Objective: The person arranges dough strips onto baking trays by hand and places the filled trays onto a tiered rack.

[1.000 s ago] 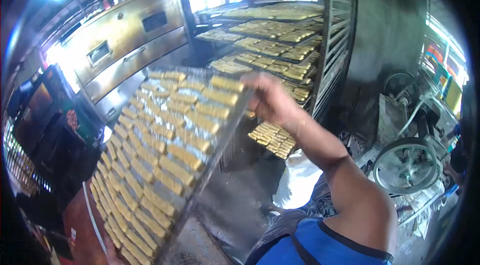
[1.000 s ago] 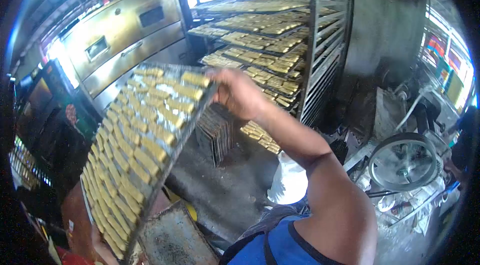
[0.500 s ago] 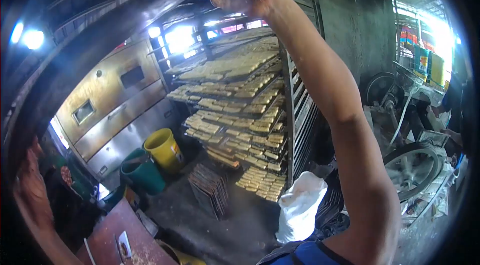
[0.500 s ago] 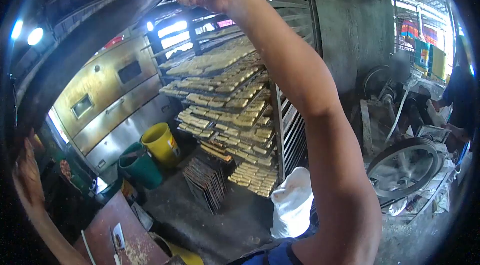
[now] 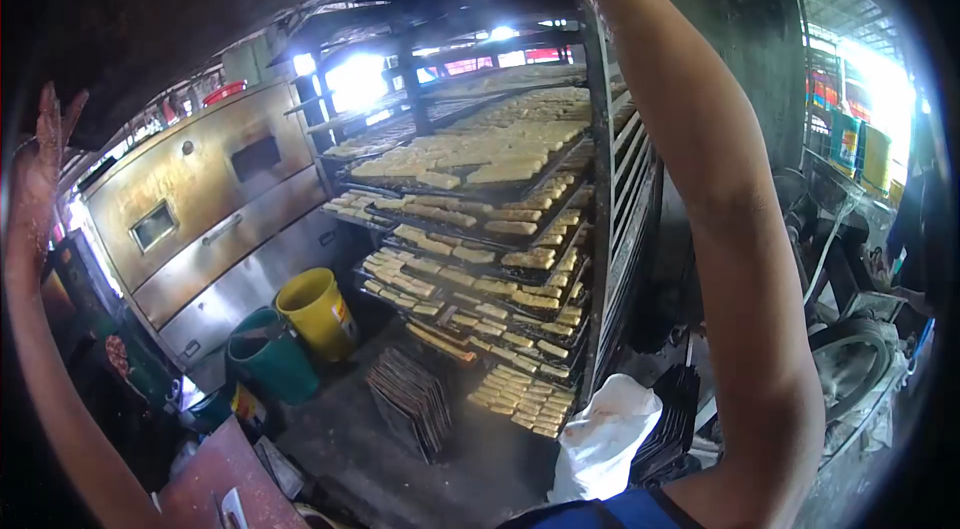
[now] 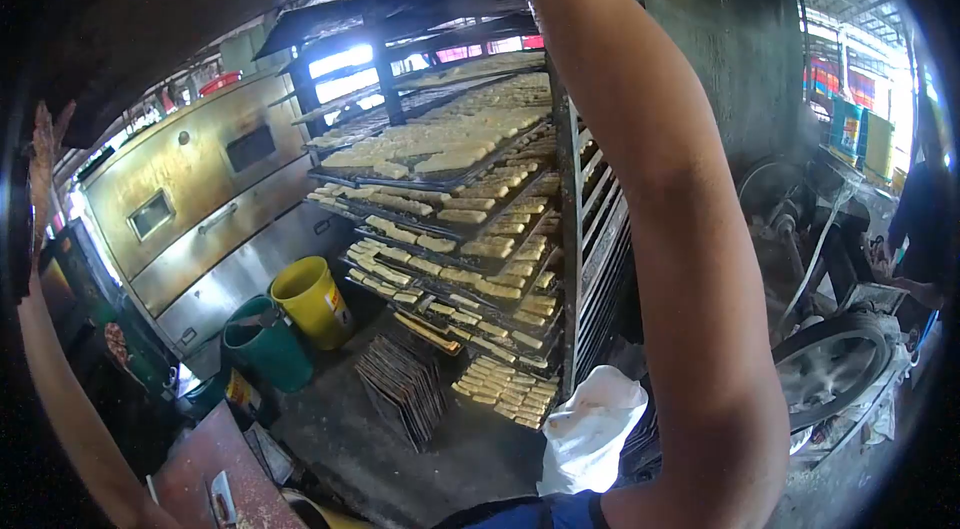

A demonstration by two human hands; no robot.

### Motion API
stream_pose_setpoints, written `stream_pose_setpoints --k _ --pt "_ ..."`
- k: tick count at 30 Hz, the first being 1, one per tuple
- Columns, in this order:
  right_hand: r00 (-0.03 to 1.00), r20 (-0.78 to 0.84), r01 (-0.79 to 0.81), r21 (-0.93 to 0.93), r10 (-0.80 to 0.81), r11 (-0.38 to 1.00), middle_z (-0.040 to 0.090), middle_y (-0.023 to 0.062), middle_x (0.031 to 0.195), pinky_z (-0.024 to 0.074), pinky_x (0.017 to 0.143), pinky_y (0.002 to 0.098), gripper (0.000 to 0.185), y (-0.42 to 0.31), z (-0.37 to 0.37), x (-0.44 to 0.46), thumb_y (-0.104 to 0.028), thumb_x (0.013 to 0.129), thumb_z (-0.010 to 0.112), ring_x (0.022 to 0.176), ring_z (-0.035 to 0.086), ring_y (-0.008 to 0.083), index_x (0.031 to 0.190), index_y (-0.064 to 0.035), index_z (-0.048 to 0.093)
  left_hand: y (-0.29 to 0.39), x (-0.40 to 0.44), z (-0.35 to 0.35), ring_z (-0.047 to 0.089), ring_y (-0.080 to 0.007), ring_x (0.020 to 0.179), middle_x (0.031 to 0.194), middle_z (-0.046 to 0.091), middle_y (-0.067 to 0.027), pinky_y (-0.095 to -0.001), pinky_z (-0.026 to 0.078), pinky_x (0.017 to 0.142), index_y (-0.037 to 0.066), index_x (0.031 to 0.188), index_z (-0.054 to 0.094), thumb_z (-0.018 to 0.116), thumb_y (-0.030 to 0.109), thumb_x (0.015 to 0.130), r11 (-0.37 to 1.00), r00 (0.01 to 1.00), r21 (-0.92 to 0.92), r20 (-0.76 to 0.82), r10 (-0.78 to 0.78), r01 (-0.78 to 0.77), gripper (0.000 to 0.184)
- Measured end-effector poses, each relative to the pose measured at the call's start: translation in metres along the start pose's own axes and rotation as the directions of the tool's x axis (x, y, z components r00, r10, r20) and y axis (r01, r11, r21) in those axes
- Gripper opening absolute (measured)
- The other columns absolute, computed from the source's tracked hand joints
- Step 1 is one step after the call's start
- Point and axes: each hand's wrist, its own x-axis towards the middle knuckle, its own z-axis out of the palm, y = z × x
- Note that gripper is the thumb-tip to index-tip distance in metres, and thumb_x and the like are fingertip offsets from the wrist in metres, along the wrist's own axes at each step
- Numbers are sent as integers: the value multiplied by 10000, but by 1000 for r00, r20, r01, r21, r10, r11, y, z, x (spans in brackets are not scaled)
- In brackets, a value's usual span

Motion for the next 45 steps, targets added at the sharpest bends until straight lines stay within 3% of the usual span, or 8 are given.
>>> stream_pose_setpoints --k 2,6,9,12,15,29,36,45 --pt "990 -139 -20 2 20 1000 624 184 898 548 806 578 544 8 12 0 -537 941 505 793 622 340 1108 -27 595 8 4 -11 605 -358 1048 1204 555 -237 -465 542 930 -110 1353 403 625 266 865 997 996 -13 23 -82 82 654" --pt "999 -36 37 -20 -38 999 638 168 887 548 788 572 445 25 8 32 -473 929 528 759 611 316 1066 -64 639 7 24 -25 572 -327 1125 1296 495 -231 -437 507 976 -73 1403 360 575 327 906 996 1000 83 -14 -17 19 673" --pt "977 -172 113 -80 -126 990 646 143 856 548 727 533 361 31 25 18 -424 922 525 694 582 294 1001 -107 677 -1 37 -33 548 -303 1183 1364 451 -227 -416 480 1011 -44 1441 328 538 373 937 980 998 200 -58 31 -19 687" --pt "984 -104 143 -44 -147 989 656 83 784 556 651 449 346 32 19 13 -332 978 425 641 588 261 956 -118 696 -14 53 -35 523 -280 1241 1433 406 -223 -395 454 1046 -16 1479 296 501 419 968 943 991 331 -110 77 -36 702" --pt "990 -88 107 -21 -109 994 689 87 819 577 724 436 390 40 -44 103 -303 998 374 690 648 250 957 -90 698 -28 70 -39 499 -256 1299 1501 362 -219 -374 428 1081 12 1517 263 463 465 999 910 985 414 -147 86 -18 717" --pt "892 -442 191 184 -93 964 675 165 1132 555 820 553 440 49 -45 76 -388 998 370 1008 671 336 1188 -58 590 -114 91 10 552 -219 1218 1487 350 -218 -337 470 996 27 1486 239 484 424 1018 886 972 450 -135 193 -113 661" --pt "968 -234 165 318 -91 934 653 156 1217 514 864 587 503 51 -67 94 -446 1001 361 1079 644 353 1262 -77 581 -135 89 30 565 -226 1161 1430 374 -215 -331 488 941 25 1436 273 498 381 1013 883 969 451 -126 211 -134 596" --pt "912 -391 242 276 -121 930 621 194 1236 521 846 646 560 52 -49 70 -499 1030 342 1084 637 396 1318 -47 503 -152 89 41 581 -234 1088 1358 407 -211 -324 510 871 22 1371 317 516 326 1008 892 972 425 -99 214 -153 513"
